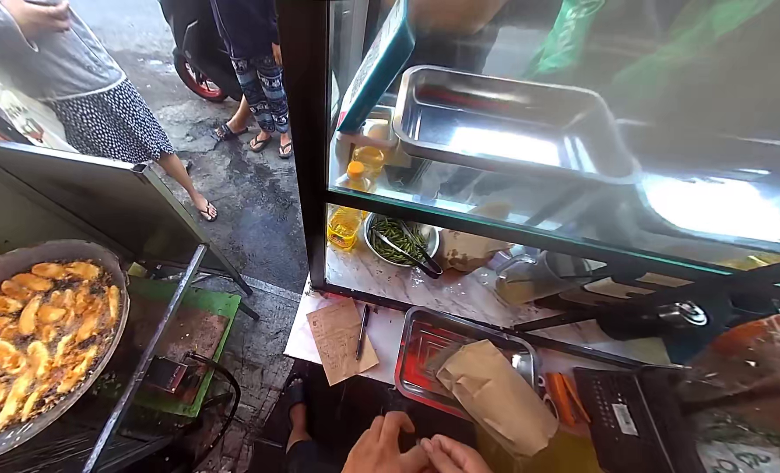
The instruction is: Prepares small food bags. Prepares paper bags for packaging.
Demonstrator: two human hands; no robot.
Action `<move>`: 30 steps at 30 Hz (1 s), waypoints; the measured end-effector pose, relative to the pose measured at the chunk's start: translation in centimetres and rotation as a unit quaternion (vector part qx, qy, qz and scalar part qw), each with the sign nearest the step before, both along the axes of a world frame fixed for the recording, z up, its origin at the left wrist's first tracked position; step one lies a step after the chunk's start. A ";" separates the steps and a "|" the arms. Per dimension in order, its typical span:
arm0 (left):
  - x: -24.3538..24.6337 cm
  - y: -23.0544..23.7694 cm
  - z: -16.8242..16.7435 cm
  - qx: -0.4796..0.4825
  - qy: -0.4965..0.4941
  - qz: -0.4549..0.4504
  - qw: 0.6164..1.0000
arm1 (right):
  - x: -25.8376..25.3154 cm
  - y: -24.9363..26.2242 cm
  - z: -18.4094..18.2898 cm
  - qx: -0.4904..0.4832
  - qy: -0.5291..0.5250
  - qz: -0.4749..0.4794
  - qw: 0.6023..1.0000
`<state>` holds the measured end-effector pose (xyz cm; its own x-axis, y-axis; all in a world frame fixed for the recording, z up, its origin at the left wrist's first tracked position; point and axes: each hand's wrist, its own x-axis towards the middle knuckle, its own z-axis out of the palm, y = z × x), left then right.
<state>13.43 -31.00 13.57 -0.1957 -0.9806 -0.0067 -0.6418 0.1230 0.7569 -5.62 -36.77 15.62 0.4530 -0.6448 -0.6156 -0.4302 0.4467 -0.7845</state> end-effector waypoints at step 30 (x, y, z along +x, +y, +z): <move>-1.3 0.9 -0.3 0.201 0.170 0.095 0.960 | -2.7 0.8 -0.9 -0.295 0.004 0.108 0.949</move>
<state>12.08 -30.05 13.23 -0.0722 -0.9304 -0.3594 -0.3321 -0.3174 0.8882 -8.36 -35.99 14.74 0.6110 -0.7708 -0.1802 -0.4682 -0.1683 -0.8674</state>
